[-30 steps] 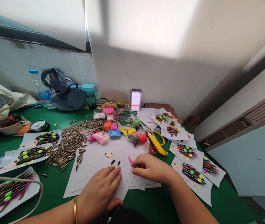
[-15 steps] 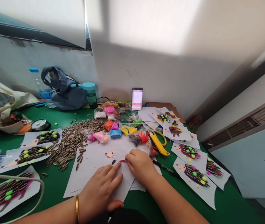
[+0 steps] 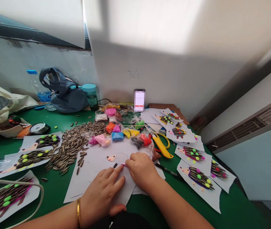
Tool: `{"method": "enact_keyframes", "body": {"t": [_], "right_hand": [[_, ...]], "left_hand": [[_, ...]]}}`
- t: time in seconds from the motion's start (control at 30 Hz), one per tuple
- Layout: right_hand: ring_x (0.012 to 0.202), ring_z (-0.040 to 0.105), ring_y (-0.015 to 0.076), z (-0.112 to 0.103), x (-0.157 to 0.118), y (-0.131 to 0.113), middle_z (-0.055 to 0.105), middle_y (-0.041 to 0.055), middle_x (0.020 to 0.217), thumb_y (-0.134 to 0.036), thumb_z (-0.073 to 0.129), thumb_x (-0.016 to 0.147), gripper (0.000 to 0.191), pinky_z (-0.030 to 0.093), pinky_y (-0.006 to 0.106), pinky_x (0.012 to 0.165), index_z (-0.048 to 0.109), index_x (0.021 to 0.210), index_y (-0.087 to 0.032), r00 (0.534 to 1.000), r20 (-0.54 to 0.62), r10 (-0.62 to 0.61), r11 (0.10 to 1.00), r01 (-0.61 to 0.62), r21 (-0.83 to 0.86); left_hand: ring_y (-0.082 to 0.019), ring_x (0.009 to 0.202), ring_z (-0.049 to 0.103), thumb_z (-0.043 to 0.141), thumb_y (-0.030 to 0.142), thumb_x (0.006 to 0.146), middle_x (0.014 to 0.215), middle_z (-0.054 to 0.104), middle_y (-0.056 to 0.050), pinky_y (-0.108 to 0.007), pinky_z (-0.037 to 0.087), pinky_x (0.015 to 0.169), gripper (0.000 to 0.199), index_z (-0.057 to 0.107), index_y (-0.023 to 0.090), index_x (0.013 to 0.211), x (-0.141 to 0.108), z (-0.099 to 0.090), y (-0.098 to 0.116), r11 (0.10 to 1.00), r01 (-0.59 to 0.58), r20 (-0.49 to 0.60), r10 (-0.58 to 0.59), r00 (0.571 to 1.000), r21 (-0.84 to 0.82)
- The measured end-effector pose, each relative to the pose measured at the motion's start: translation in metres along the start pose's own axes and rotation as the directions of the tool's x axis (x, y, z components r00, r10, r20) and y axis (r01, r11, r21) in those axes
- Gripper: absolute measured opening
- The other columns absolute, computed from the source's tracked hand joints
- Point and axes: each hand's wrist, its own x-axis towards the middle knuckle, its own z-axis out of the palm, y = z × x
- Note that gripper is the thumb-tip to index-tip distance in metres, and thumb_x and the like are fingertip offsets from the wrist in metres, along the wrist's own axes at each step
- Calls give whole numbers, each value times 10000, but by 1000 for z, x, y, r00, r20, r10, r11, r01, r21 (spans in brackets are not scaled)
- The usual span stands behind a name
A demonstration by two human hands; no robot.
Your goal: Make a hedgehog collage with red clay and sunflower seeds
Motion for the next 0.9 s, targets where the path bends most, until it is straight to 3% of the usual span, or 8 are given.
{"method": "enact_keyframes", "body": {"t": [0.4,0.9], "right_hand": [[810,521,165,0,-2,2,607,20,806,-167,565,878,121,301,298,719,674,846,-207,997,-53,59,998,-57,38],[802,526,170,4,0,1,599,30,807,-160,531,894,151,317,288,712,677,879,-199,990,-79,113,990,-106,93]], "left_hand": [[-321,1144,469,650,631,729,1476,387,-176,-433,419,944,727,519,140,1250,-2,-1,4,1000,-21,72,20,997,22],[-341,1156,479,731,647,614,1485,373,-186,-480,406,960,784,545,191,1224,0,-2,1,999,32,20,-31,999,-41]]}}
